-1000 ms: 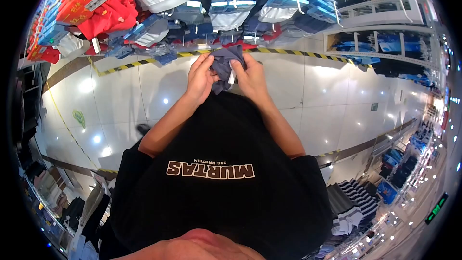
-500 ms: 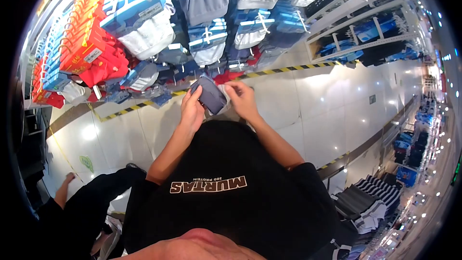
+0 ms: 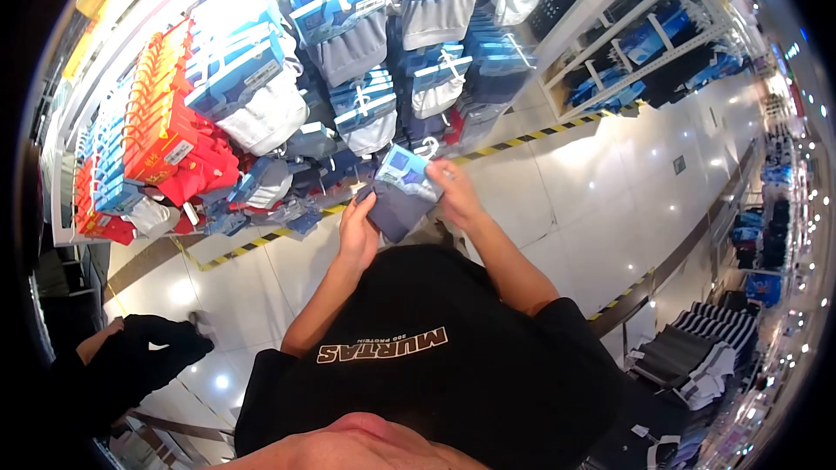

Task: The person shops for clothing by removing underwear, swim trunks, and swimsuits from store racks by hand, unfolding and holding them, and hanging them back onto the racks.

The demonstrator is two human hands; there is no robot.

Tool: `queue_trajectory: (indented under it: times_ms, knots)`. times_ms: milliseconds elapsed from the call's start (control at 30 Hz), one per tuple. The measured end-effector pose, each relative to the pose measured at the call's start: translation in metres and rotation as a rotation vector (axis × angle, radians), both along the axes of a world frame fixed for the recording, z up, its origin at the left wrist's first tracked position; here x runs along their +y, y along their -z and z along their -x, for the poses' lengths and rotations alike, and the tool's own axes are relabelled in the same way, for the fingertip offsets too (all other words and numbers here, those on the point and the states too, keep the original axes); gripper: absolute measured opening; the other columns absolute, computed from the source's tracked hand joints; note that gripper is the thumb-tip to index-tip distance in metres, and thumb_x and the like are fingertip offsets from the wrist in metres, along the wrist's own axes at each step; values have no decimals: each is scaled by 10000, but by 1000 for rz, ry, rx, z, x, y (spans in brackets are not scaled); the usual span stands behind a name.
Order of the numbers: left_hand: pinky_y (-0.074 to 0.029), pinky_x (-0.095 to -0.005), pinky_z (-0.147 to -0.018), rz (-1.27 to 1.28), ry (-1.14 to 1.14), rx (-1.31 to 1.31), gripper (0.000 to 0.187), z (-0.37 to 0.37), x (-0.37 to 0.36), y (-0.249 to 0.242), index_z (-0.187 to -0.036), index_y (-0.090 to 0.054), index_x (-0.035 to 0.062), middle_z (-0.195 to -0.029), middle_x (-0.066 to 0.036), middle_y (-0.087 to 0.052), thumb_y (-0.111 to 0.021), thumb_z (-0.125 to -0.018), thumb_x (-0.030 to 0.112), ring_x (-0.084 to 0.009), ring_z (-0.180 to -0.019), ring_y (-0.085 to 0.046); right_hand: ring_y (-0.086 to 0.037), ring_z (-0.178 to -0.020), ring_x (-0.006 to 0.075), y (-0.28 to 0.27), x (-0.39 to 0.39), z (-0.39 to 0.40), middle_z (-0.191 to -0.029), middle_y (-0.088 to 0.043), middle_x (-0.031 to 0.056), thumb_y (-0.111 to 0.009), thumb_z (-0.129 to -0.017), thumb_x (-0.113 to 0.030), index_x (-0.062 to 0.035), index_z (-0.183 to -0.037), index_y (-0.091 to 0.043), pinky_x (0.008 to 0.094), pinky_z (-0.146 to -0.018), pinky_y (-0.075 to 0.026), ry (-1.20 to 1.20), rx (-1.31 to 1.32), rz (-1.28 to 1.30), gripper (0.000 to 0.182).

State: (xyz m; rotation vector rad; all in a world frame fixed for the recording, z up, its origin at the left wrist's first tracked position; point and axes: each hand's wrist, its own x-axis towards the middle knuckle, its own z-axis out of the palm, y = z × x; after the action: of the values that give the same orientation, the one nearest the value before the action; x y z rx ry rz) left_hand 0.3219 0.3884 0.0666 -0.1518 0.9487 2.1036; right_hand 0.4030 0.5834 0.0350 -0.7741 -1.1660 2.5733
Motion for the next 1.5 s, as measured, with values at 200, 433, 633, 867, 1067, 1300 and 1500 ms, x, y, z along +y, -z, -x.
queue_trajectory:
  times_ms: [200,433,633,867,1067,1300,1500]
  knots:
    - [-522,-311,-810,262,134,184,338,-2,-9,24,-1261,-479,13,-1132,-133,-623,-573,-957,127,-204,-958,-640,-582,-842,92,-74,72,21,-930,-638,13,-706,-890,-171,-56,-1024,-614,250,-787,-465,295,71,-495,199]
    - [-523,-284,-732,289,219,258,232,6,-6,16,-1114,-580,-1,-1024,-114,-648,-550,-985,189,-174,-827,-650,-575,-845,83,-191,152,90,-935,-638,16,-717,-877,-113,-14,-1022,-625,239,-790,-452,340,361,-803,199]
    - [-522,-288,-742,251,150,411,200,-7,21,0,-1002,-641,-23,-963,-94,-648,-597,-962,168,-156,-810,-638,-577,-810,65,-214,174,146,-903,-654,5,-760,-845,-116,-29,-984,-658,204,-726,-448,139,422,-902,193]
    - [-478,-302,-823,-165,218,694,128,-23,74,-113,-896,-645,-30,-973,-120,-634,-632,-925,93,-176,-895,-600,-646,-888,140,-182,189,158,-965,-690,79,-799,-799,-156,27,-1061,-621,267,-817,-509,280,356,-1106,365]
    - [-492,-419,-866,-729,366,823,559,-45,127,-241,-1035,-658,-81,-1133,-250,-611,-611,-922,464,-331,-978,-609,-599,-1094,257,-91,195,121,-1167,-621,179,-778,-821,-201,38,-1227,-557,370,-950,-478,268,249,-1062,520]
    - [-496,-377,-811,-820,106,481,301,-108,162,-275,-1029,-706,-7,-1074,-213,-638,-619,-925,261,-323,-925,-616,-489,-1236,366,-33,189,101,-1335,-480,225,-743,-797,-225,32,-1341,-444,401,-1039,-398,-25,64,-1423,672]
    - [-450,-403,-903,-957,163,741,420,-86,182,-243,-1080,-664,-64,-1183,-264,-556,-652,-919,323,-339,-1032,-570,-557,-1088,292,-12,197,111,-1231,-535,179,-786,-761,-224,-4,-1333,-466,372,-936,-456,-62,11,-1188,691]
